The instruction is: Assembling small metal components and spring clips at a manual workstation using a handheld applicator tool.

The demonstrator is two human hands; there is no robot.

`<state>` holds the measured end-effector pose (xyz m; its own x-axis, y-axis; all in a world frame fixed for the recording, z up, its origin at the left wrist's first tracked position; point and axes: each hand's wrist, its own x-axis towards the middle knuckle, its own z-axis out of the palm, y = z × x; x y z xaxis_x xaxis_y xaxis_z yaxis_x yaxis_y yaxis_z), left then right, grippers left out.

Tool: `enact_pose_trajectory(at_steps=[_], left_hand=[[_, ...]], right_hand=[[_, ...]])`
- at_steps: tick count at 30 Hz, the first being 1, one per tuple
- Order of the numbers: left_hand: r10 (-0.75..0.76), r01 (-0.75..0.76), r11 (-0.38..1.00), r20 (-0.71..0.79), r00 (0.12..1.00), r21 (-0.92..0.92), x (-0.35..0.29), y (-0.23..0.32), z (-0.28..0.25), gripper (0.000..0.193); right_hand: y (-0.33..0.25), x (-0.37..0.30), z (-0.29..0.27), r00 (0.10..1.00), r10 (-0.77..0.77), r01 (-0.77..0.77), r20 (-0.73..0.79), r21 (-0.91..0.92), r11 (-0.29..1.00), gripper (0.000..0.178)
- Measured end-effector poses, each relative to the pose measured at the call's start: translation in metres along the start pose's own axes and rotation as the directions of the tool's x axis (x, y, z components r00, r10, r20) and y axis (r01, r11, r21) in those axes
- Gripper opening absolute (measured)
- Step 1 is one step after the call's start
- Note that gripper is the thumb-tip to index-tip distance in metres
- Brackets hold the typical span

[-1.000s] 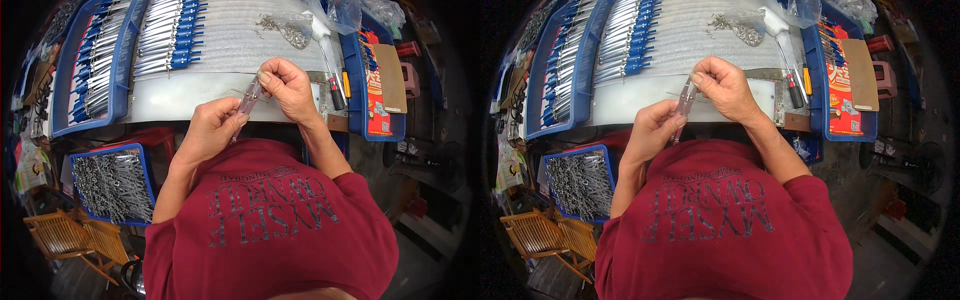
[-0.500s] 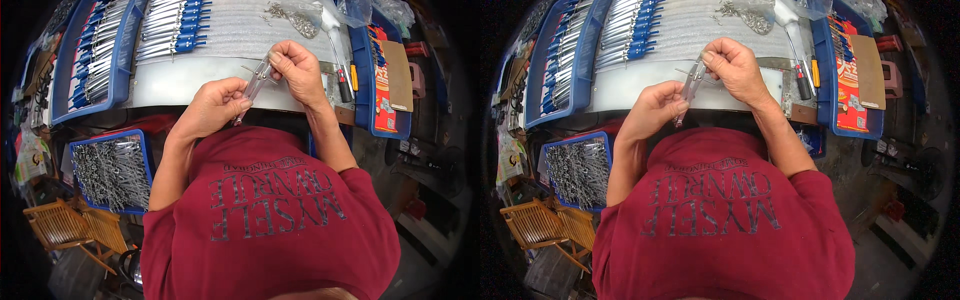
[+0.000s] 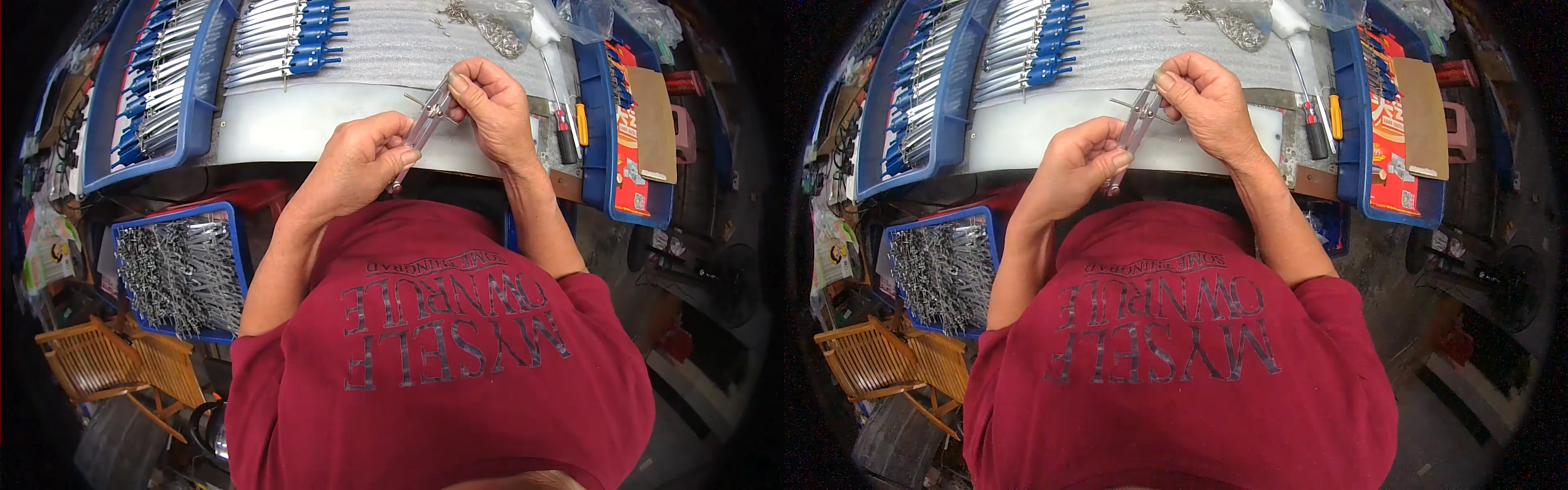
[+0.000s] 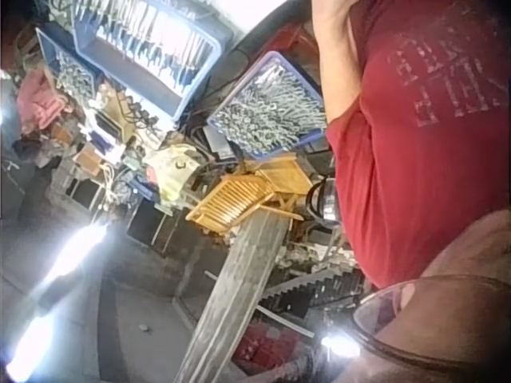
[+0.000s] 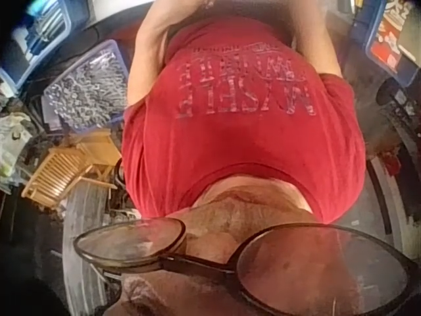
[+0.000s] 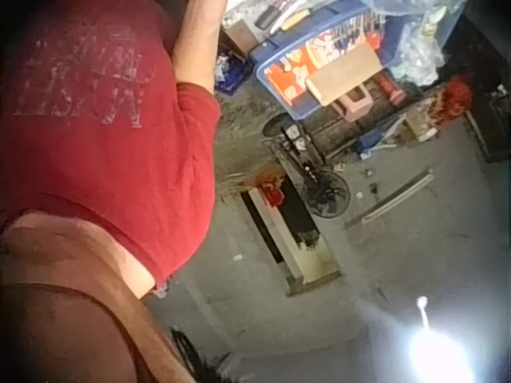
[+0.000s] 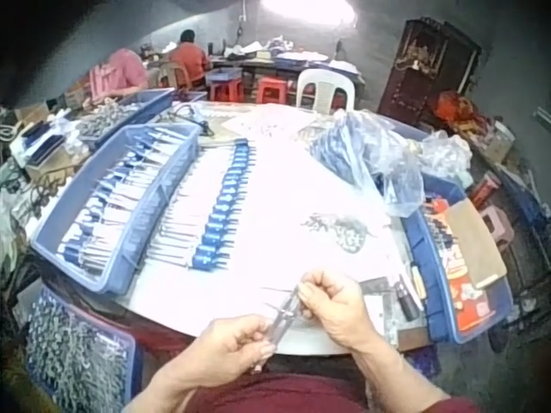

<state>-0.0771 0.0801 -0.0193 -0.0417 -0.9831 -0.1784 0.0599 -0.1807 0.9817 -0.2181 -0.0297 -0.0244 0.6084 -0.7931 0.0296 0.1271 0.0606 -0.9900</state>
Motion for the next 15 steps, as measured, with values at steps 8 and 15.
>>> enact_pose_trajectory(at_steps=[8,15], left_hand=[[-0.046,0.055,0.982,0.053,0.998,-0.18,0.001,-0.004,-0.002,0.008],[-0.095,0.122,0.979,0.163,0.982,-0.162,0.001,-0.01,-0.01,0.013]], right_hand=[[-0.001,0.002,-0.002,0.978,0.145,-0.153,0.152,0.04,0.987,0.015],[-0.004,0.002,-0.002,0.981,0.107,-0.104,0.161,-0.022,0.994,0.014]])
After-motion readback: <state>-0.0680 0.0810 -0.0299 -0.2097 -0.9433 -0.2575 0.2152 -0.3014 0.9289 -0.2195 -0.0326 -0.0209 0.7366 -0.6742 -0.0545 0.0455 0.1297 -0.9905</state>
